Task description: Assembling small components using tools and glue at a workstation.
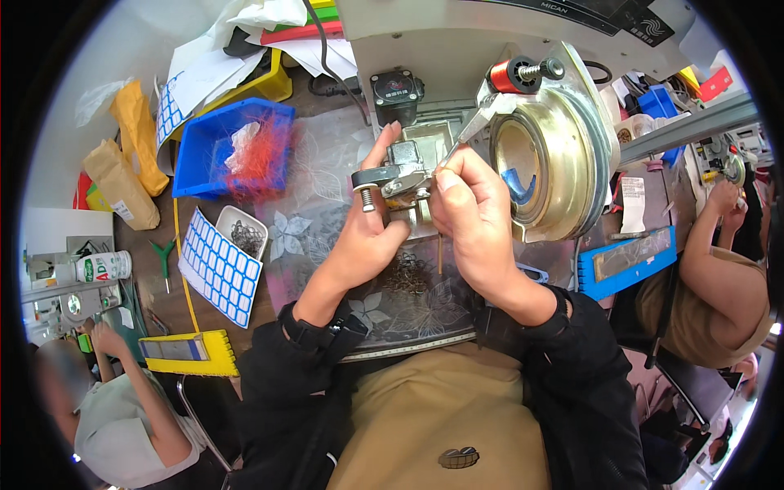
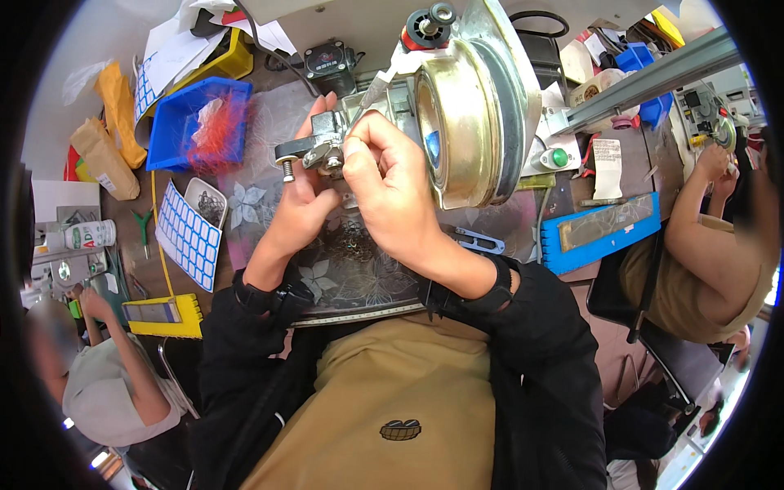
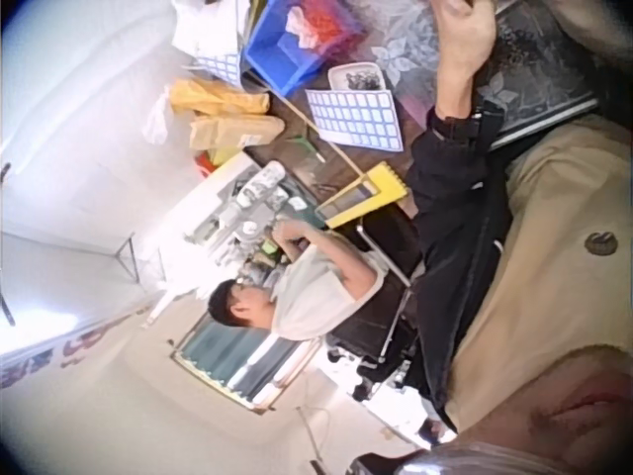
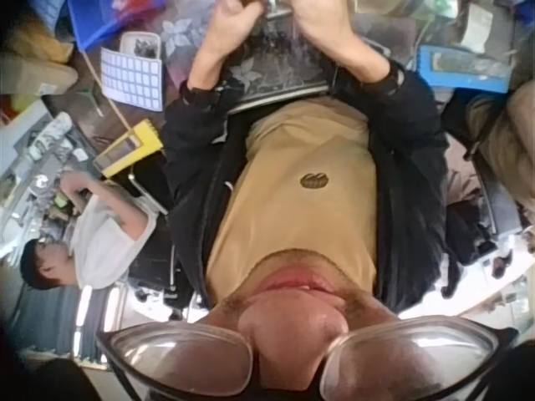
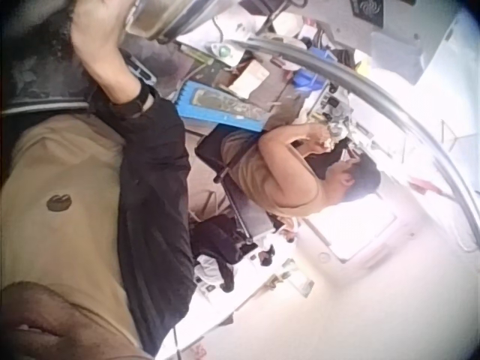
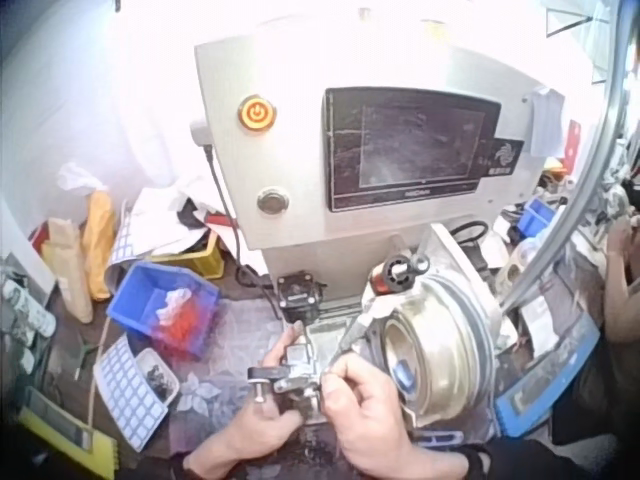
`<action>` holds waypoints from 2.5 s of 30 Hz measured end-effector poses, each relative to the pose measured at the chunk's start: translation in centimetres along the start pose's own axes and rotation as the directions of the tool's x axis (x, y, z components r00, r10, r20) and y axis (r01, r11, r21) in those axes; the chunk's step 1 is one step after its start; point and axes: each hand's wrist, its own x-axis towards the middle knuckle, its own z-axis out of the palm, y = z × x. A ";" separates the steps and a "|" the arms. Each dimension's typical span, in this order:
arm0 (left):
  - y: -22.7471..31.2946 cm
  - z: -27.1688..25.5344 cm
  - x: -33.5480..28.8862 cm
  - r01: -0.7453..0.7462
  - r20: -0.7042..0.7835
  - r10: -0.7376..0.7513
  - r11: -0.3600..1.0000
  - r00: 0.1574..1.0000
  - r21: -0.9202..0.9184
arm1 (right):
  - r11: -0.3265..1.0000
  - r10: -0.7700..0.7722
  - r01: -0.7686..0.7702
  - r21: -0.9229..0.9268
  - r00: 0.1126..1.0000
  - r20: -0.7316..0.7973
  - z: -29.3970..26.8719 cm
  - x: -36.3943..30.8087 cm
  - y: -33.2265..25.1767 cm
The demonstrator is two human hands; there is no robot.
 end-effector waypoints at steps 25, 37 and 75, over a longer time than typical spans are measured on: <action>-1.6 -0.7 4.0 -0.035 -0.166 -0.001 0.976 0.986 -0.213 | 0.853 0.386 -0.143 -0.503 0.822 0.420 -3.3 -7.2 -3.9; -2.8 -0.8 4.8 -0.182 -0.292 0.156 0.981 0.944 -0.065 | 0.783 0.351 0.029 -0.621 0.804 0.480 -4.3 -7.7 -6.8; -3.0 -3.3 3.9 -0.227 -0.425 0.184 0.973 0.886 -0.052 | 0.498 -0.833 0.554 -0.666 0.520 -0.190 -13.7 4.1 -37.3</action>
